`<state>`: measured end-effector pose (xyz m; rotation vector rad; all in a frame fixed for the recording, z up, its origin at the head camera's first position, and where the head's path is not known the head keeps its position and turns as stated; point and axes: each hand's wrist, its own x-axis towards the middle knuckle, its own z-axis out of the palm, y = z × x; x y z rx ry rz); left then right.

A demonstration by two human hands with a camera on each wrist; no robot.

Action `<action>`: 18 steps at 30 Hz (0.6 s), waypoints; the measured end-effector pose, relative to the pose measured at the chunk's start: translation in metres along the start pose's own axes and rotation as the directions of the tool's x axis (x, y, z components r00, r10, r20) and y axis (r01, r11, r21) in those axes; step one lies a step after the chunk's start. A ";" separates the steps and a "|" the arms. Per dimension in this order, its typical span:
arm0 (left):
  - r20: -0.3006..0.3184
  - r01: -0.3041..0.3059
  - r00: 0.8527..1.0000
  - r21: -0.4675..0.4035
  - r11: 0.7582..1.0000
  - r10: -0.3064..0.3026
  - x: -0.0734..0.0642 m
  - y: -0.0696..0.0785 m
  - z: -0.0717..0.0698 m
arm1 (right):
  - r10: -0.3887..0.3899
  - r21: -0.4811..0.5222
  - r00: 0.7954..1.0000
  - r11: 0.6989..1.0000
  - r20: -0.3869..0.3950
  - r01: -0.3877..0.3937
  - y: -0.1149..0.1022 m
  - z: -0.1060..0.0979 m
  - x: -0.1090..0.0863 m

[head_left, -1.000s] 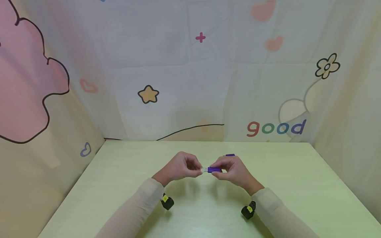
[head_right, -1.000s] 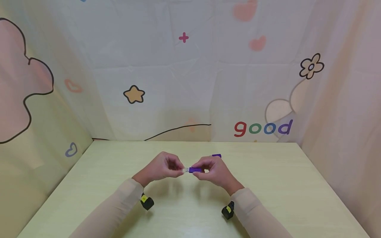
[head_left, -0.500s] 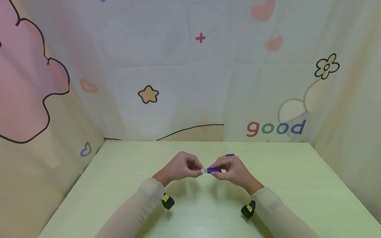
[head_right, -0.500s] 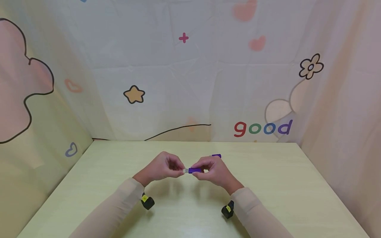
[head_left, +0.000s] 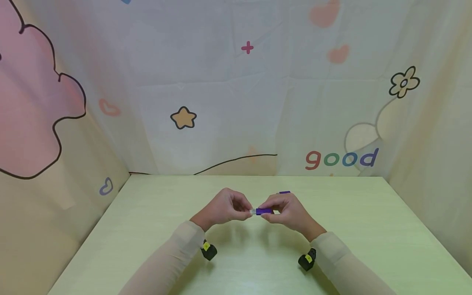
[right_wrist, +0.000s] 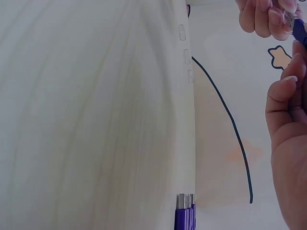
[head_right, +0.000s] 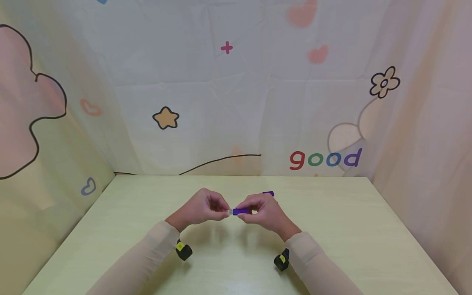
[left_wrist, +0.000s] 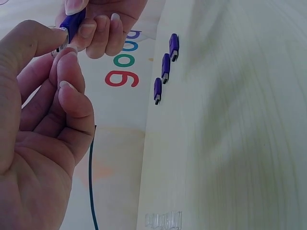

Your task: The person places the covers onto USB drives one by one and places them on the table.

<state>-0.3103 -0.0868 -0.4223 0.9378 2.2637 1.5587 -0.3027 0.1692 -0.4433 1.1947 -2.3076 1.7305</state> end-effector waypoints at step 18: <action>-0.008 -0.001 1.000 -0.016 1.000 0.001 0.000 -0.002 0.002 | -0.074 -0.032 0.997 0.997 0.019 0.075 0.004 0.001 0.004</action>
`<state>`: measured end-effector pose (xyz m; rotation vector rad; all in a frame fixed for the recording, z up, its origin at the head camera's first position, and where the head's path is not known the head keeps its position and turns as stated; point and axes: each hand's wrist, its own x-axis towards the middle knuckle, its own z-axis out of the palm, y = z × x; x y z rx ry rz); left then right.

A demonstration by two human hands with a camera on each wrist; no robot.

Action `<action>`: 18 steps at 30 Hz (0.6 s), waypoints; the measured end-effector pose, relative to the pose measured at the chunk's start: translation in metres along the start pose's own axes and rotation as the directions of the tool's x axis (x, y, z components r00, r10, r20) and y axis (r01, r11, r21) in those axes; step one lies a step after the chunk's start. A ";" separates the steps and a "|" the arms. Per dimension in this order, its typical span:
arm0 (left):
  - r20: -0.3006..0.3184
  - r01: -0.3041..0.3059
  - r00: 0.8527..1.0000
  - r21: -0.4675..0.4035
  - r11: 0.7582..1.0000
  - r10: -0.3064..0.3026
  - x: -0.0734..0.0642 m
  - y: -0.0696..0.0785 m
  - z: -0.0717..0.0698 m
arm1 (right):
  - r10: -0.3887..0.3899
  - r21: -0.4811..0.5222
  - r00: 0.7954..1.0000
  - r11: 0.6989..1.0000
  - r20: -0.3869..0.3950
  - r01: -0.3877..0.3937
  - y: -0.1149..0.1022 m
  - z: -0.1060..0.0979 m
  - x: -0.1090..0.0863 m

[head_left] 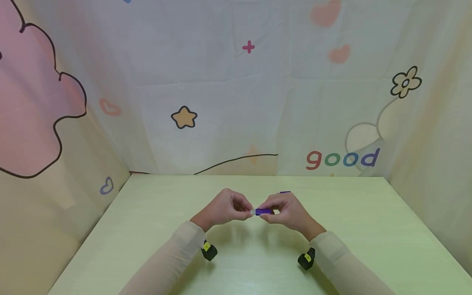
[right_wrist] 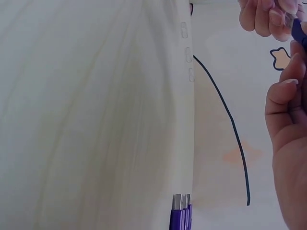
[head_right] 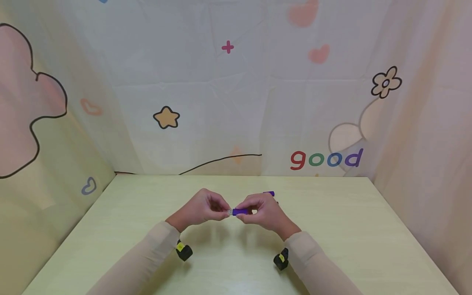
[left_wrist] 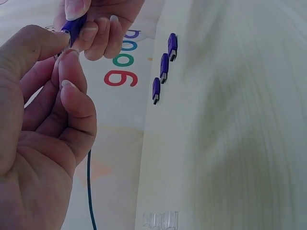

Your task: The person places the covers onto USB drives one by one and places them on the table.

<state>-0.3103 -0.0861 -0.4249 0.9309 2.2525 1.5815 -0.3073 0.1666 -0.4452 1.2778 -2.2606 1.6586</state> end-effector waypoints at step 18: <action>-0.006 0.010 1.000 0.067 0.998 -0.009 0.001 -0.005 0.002 | -0.076 -0.190 0.997 0.979 0.027 0.080 -0.001 0.002 0.004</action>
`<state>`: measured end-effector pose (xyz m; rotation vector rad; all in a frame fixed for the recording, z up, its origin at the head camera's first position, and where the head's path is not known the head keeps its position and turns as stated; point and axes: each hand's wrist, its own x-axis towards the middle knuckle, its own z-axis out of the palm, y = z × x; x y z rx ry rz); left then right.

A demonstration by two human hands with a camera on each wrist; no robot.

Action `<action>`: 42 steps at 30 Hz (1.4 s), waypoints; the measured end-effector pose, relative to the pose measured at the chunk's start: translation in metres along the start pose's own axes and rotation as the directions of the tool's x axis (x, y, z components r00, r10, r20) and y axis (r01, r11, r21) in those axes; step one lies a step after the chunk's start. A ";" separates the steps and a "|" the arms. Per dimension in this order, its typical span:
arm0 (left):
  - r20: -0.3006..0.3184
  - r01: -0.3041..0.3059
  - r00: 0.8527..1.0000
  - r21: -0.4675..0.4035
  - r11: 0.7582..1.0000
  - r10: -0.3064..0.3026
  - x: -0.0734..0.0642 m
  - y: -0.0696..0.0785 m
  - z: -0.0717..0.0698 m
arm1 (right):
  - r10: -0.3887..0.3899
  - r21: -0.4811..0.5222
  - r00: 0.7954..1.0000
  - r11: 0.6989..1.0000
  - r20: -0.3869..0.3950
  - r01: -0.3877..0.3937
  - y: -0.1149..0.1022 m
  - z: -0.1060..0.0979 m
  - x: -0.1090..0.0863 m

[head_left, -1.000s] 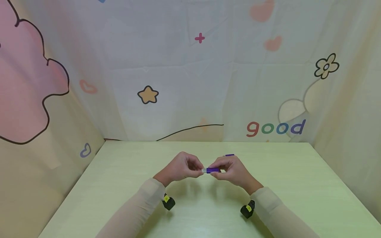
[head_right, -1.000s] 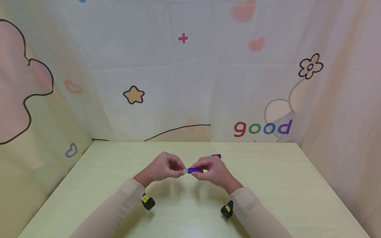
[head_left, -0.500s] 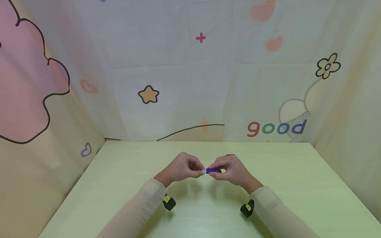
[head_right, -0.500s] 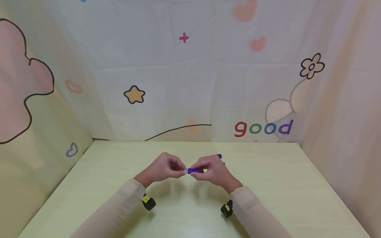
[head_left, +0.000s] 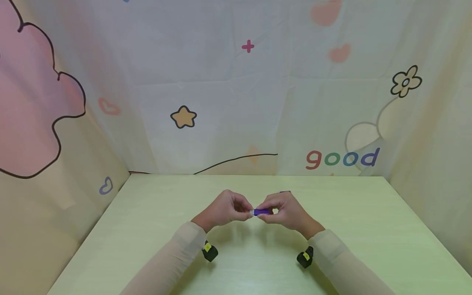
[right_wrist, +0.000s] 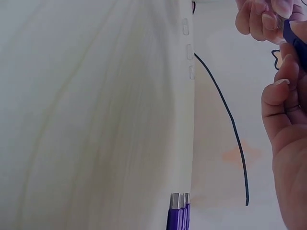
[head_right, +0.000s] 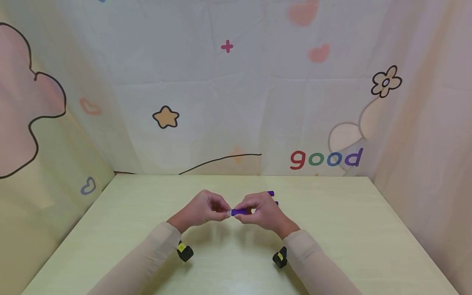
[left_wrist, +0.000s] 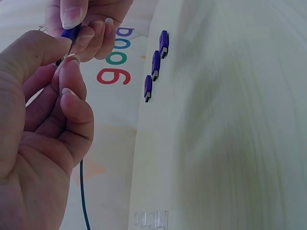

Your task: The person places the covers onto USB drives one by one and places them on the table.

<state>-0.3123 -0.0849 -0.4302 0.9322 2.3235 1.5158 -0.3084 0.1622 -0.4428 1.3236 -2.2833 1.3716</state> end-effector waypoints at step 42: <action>0.035 0.074 0.993 0.586 0.807 -0.116 0.028 -0.016 0.020 | 0.444 -0.320 0.868 0.874 0.223 -0.365 0.019 0.010 0.009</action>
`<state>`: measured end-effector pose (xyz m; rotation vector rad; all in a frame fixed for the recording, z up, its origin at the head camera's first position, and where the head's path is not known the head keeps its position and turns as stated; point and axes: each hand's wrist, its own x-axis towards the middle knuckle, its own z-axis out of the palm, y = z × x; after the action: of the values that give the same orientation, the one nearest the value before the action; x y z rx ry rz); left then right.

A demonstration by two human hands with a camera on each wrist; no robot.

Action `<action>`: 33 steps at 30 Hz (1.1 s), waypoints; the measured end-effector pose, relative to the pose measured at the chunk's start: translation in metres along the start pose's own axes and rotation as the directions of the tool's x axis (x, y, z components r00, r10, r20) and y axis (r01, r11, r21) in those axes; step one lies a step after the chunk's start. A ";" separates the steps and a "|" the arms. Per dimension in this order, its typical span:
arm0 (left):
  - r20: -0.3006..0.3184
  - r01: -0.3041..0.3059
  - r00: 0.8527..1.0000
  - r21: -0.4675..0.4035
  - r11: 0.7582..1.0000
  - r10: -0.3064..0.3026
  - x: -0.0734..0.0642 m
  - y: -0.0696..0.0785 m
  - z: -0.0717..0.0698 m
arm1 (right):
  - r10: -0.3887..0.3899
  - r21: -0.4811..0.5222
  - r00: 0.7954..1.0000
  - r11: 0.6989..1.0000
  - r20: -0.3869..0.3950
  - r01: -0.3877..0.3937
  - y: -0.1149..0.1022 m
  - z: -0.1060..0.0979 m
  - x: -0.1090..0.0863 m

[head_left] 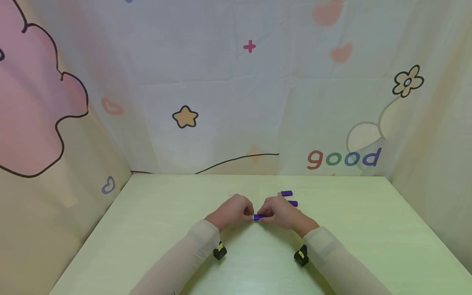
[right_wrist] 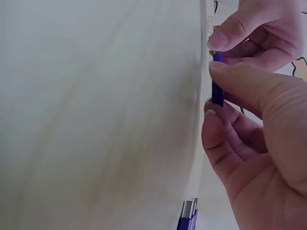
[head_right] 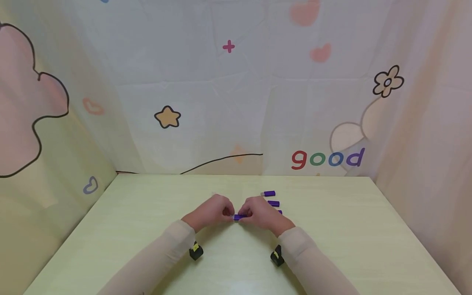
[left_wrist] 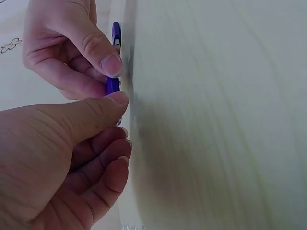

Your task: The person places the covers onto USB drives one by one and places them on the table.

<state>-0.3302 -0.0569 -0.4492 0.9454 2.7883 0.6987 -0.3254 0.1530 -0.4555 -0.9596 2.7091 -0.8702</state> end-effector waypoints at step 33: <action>0.033 0.044 0.999 -0.006 0.999 -0.043 0.000 -0.003 0.003 | 0.127 0.015 0.991 0.992 0.033 -0.128 -0.005 0.000 0.003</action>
<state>-0.3311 -0.0571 -0.4533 0.8840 2.7674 0.6795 -0.3252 0.1482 -0.4524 -0.7805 2.6965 -0.8446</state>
